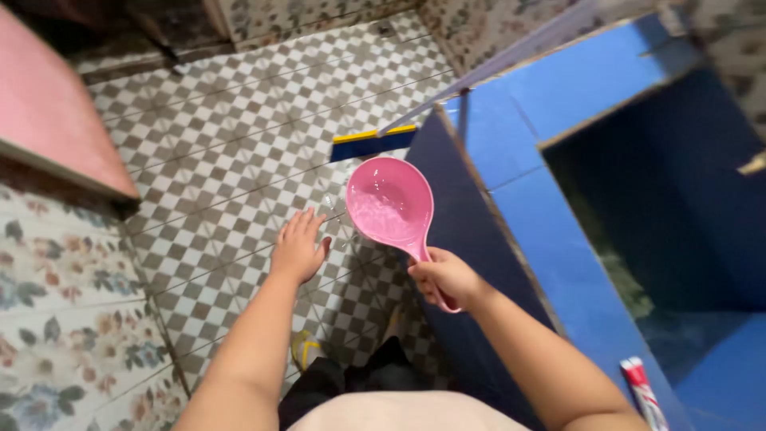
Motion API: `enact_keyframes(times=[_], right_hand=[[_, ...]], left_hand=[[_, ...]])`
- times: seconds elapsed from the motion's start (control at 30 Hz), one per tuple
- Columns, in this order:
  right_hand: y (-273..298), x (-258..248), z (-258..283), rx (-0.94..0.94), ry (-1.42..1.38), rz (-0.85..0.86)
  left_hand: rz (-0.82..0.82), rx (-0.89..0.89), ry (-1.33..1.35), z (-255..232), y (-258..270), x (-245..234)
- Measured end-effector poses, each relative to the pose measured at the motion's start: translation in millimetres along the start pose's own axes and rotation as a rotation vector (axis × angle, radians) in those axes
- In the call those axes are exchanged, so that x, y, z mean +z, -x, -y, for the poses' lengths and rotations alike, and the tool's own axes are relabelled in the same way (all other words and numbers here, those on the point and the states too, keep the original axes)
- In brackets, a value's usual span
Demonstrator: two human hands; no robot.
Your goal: The person pours water onto the floor with a dipper, places the dipper aside, and repeatedly fits a plastic end piece onto the pole of a floor squeegee by hand.
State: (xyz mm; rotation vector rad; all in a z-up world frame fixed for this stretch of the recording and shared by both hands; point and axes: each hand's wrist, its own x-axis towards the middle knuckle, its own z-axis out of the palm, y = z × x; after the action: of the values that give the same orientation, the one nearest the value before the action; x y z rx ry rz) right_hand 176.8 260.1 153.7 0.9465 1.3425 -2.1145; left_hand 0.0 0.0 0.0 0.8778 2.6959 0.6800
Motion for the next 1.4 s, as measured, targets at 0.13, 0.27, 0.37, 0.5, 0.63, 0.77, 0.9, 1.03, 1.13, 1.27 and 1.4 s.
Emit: enact_keyframes(times=[0.13, 0.27, 0.37, 0.5, 0.63, 0.77, 0.9, 1.03, 1.13, 1.27, 1.4], right_hand=[[-87, 27, -39, 0.041, 0.018, -0.027], [-187, 27, -92, 0.076, 0.077, -0.034], [-273, 10, -135, 0.105, 0.107, -0.051], [-382, -19, -199, 0.137, 0.049, -0.127], [-472, -44, -249, 0.133, 0.058, -0.213], [-531, -49, -268, 0.187, -0.006, -0.361], [-574, -49, -267, 0.178, -0.044, -0.459], [-586, -44, -250, 0.113, 0.169, -0.598], [-574, -32, -224, 0.134, 0.399, -0.713], [-539, -19, -185, -0.016, 0.764, -0.897], [-489, 2, -138, -0.045, 0.915, -0.984]], left_hand=[[-0.129, -0.026, 0.073, 62, 17, 8], [-0.182, -0.133, 0.08, 117, 24, 51], [-0.234, -0.194, 0.099, 160, 13, 93], [-0.282, -0.279, 0.161, 202, -2, 147], [-0.303, -0.318, 0.216, 238, -1, 188], [-0.302, -0.371, 0.234, 261, 13, 212], [-0.259, -0.443, 0.241, 275, 28, 222], [-0.23, -0.488, 0.231, 278, 31, 219], [-0.22, -0.501, 0.234, 268, 28, 213], [-0.243, -0.493, 0.266, 243, 17, 201], [-0.195, -0.464, 0.253, 202, 5, 182]])
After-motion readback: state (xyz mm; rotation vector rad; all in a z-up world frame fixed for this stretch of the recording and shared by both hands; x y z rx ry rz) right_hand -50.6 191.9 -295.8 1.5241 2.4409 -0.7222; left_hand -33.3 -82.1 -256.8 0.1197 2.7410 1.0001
